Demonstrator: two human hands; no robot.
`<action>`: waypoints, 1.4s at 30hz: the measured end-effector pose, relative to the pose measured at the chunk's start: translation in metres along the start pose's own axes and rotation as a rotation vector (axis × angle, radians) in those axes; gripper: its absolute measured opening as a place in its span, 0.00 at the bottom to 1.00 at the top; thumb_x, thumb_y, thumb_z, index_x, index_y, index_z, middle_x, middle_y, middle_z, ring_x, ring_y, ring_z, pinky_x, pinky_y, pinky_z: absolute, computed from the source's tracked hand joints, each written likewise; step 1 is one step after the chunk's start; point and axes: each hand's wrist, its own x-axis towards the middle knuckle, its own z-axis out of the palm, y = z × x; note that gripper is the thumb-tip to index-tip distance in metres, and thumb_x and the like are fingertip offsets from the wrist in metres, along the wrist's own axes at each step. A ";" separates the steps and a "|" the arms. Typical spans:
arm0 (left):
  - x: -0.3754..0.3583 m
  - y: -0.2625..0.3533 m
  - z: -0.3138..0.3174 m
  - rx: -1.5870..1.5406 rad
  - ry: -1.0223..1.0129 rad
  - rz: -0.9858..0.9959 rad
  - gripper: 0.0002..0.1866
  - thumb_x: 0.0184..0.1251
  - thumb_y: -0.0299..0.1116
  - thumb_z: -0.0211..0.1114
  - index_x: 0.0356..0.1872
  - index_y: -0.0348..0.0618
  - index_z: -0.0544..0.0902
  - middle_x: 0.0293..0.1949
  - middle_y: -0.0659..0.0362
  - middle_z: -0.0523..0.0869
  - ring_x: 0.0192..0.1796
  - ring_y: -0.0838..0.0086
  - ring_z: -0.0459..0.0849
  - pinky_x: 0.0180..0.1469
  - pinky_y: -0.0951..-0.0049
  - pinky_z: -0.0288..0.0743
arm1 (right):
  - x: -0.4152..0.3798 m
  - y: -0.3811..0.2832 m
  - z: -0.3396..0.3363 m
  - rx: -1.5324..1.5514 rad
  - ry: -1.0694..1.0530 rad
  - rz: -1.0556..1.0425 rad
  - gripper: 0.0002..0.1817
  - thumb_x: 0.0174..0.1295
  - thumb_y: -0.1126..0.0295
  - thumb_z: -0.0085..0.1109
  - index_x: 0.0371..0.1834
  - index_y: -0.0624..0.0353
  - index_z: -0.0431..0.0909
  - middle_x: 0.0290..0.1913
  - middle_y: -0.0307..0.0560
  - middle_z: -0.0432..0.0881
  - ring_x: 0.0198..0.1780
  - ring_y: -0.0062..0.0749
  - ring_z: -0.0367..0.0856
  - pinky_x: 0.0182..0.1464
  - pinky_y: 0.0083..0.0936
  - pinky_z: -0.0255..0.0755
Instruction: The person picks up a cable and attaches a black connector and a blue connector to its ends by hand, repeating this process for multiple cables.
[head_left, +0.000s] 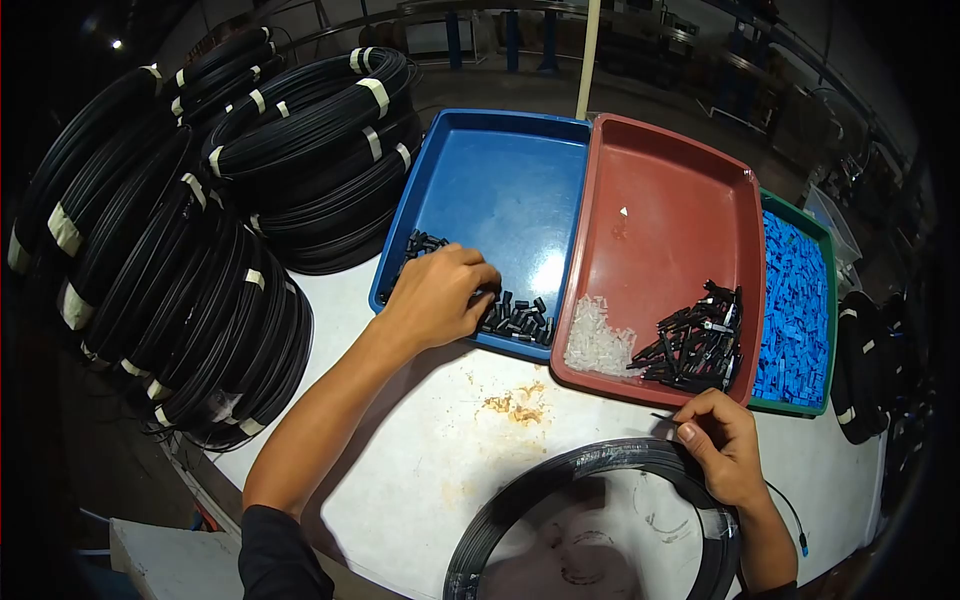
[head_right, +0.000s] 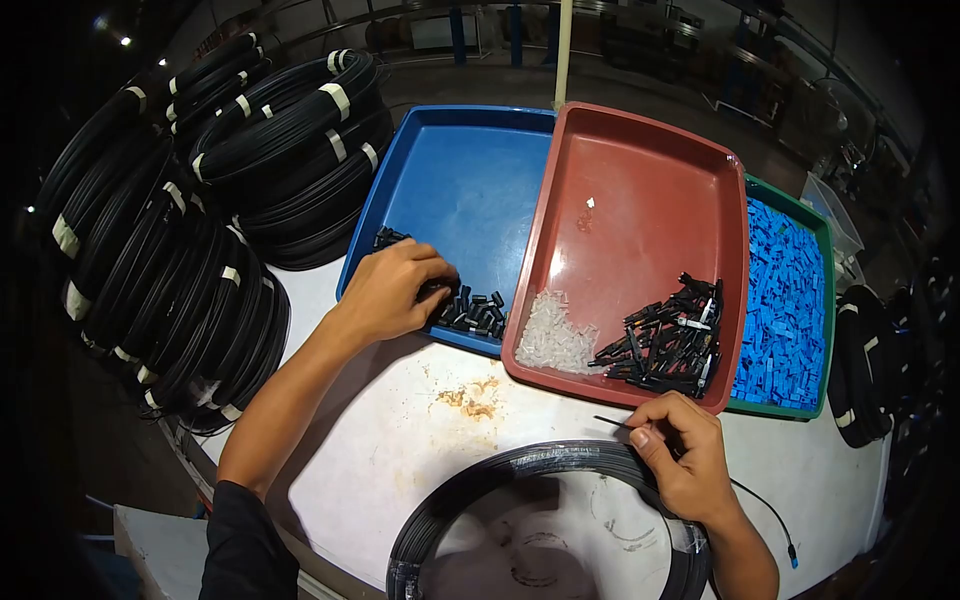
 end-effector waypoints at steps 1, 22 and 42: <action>0.002 -0.001 0.001 0.010 0.057 0.023 0.12 0.60 0.29 0.72 0.45 0.43 0.91 0.43 0.56 0.90 0.48 0.60 0.87 0.50 0.62 0.82 | -0.001 -0.001 0.002 0.055 0.007 0.037 0.05 0.66 0.74 0.65 0.40 0.65 0.84 0.34 0.47 0.84 0.35 0.28 0.82 0.40 0.24 0.73; 0.007 -0.009 0.007 -0.158 -0.048 0.103 0.09 0.66 0.22 0.68 0.45 0.39 0.88 0.42 0.53 0.88 0.49 0.56 0.85 0.55 0.59 0.77 | 0.008 -0.013 0.016 -0.137 -0.039 -0.353 0.04 0.63 0.77 0.67 0.36 0.66 0.84 0.29 0.48 0.85 0.25 0.29 0.81 0.30 0.25 0.72; 0.029 0.000 0.031 -0.206 0.006 0.336 0.11 0.61 0.17 0.65 0.44 0.35 0.89 0.48 0.50 0.88 0.54 0.55 0.84 0.60 0.59 0.78 | 0.017 -0.018 0.024 -0.315 -0.132 -0.430 0.04 0.53 0.77 0.70 0.31 0.62 0.85 0.23 0.42 0.81 0.17 0.27 0.76 0.19 0.24 0.66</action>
